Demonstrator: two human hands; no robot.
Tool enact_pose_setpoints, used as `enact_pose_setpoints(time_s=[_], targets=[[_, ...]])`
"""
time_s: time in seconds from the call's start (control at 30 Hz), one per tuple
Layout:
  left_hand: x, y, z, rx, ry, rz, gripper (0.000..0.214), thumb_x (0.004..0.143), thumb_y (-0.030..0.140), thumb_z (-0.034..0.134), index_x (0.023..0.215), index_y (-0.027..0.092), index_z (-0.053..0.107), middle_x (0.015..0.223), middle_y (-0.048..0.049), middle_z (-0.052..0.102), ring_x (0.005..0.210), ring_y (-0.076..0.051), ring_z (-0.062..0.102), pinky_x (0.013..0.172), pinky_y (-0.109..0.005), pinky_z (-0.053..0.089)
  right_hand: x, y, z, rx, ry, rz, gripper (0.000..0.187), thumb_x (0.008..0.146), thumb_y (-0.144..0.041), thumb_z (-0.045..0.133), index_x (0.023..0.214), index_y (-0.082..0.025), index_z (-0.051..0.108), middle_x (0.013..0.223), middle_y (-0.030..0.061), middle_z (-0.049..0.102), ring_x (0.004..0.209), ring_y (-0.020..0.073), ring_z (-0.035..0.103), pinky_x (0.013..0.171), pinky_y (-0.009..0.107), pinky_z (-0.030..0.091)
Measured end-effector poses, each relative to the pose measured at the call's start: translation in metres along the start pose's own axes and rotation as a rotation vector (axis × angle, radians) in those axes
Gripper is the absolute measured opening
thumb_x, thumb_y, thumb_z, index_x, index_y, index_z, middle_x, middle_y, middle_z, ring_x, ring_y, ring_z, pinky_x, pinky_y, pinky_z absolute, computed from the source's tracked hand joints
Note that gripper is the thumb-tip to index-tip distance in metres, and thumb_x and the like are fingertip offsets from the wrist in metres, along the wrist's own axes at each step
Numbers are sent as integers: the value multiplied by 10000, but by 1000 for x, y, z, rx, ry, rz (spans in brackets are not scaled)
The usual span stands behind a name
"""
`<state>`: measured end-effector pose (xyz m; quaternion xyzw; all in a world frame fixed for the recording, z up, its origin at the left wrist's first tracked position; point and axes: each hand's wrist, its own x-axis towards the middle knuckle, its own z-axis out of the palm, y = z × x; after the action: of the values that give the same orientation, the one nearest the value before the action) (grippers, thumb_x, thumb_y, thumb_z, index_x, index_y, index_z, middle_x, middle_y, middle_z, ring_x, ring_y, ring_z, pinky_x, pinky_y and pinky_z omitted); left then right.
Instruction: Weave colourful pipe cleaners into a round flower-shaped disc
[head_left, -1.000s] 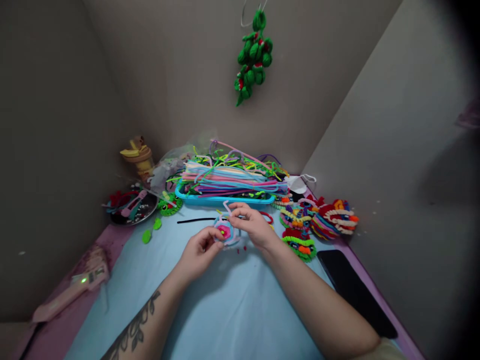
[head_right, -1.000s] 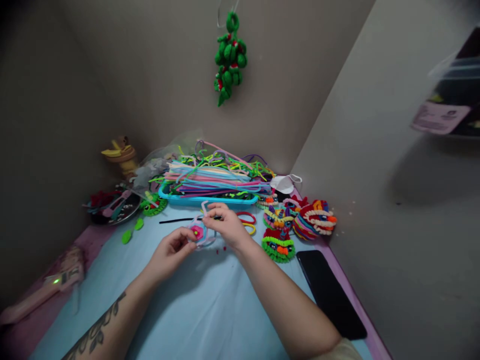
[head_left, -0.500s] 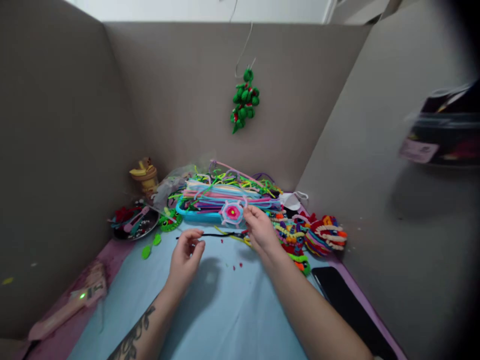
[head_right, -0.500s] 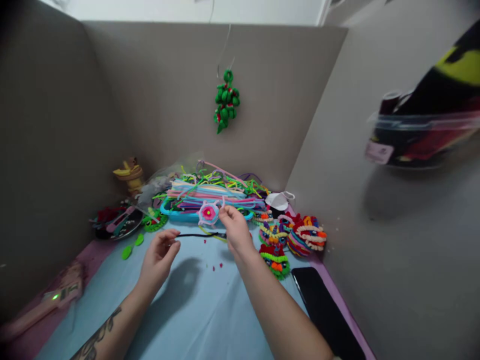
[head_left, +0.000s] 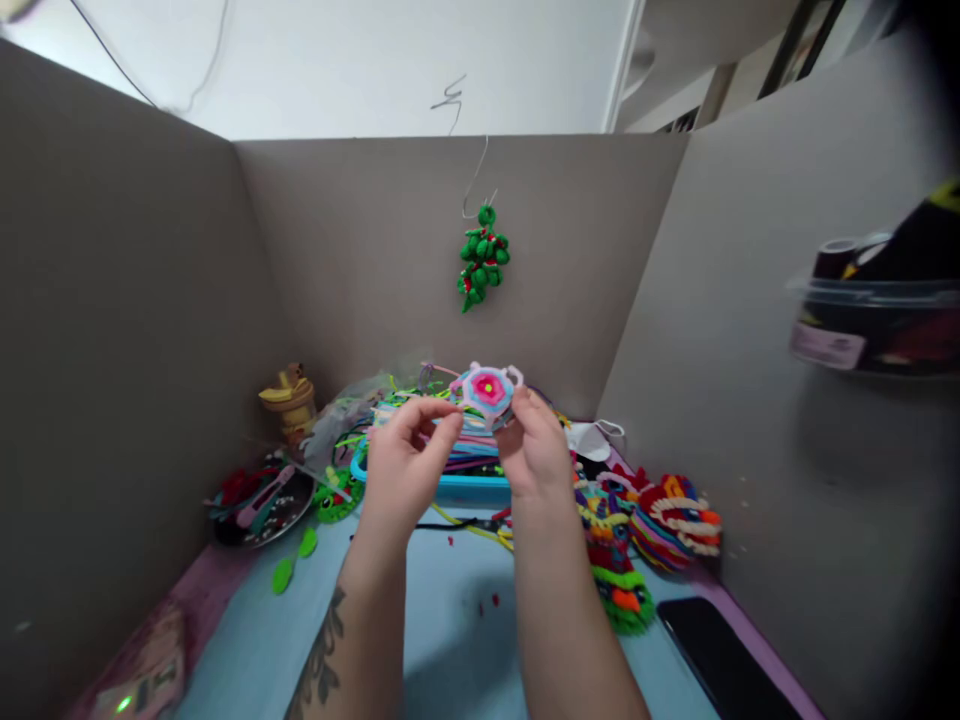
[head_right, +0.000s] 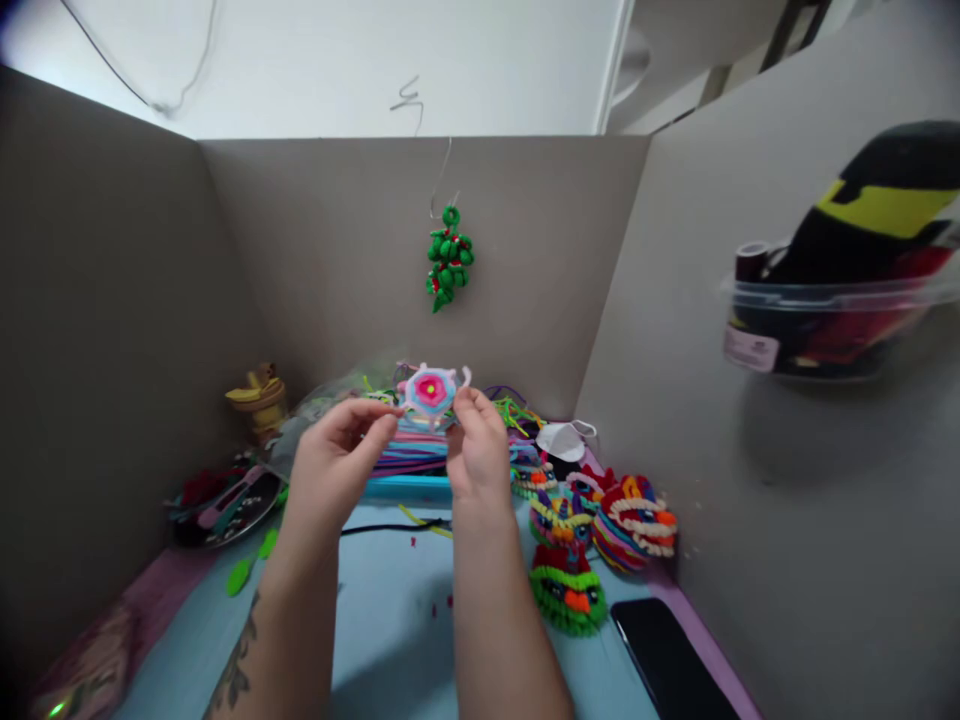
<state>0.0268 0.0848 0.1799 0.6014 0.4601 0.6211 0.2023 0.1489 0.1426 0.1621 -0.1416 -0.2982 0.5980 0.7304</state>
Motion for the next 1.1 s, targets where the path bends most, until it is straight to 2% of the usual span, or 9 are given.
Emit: enact_pose_setpoints(time_s=[0.13,0.23,0.47,0.6,0.73,0.83,0.97,1.1], targets=[[2,-18,15,-67,35,-14,101,764,264,643,772,166,620,723,-2,634,638,-107,563,589,-204,436,0,19,4,-36,-49,84,207,668,-329,734,694,-181,591,655,-22,606,565,96,494,550,225,404],[7,-25,20,-76,75,-23,108,751,253,657,754,168,591,700,10,613,617,-101,562,563,-195,435,3,26,8,-75,-61,102,216,681,-344,723,690,-189,572,625,-36,558,541,90,449,554,228,384],[20,-39,20,-154,193,-30,152,724,266,691,819,176,612,710,0,628,623,-113,592,554,-203,477,16,32,3,-242,-75,-4,240,688,-364,710,654,-186,552,631,-40,506,598,96,429,609,233,364],[24,-45,16,-143,122,-23,209,758,263,667,958,203,684,786,-21,678,705,-135,629,638,-239,515,19,34,0,-270,-76,-14,216,686,-339,713,650,-181,570,640,-50,497,612,85,419,629,224,348],[27,-48,11,-134,45,-58,223,746,262,682,959,206,715,869,-41,721,762,-160,657,705,-275,533,19,34,-1,-288,-82,-21,206,694,-327,709,643,-178,576,621,-55,488,605,82,409,626,217,340],[28,-50,7,-131,60,-77,231,733,278,695,946,193,724,877,-54,730,741,-169,665,695,-288,539,20,35,-2,-319,-118,5,179,699,-326,702,670,-179,604,641,-43,528,622,92,443,648,229,365],[30,-51,5,-130,84,-96,264,728,300,698,962,182,722,868,-61,731,743,-179,667,685,-299,544,21,37,-4,-370,-139,19,175,678,-300,714,806,-191,666,755,-5,626,726,126,527,736,268,406],[29,-51,4,-83,94,-87,258,728,302,693,958,190,727,848,-56,729,700,-164,648,653,-284,530,20,38,-2,-378,-124,-5,197,672,-283,718,848,-207,668,810,-2,640,750,126,539,727,263,416]])
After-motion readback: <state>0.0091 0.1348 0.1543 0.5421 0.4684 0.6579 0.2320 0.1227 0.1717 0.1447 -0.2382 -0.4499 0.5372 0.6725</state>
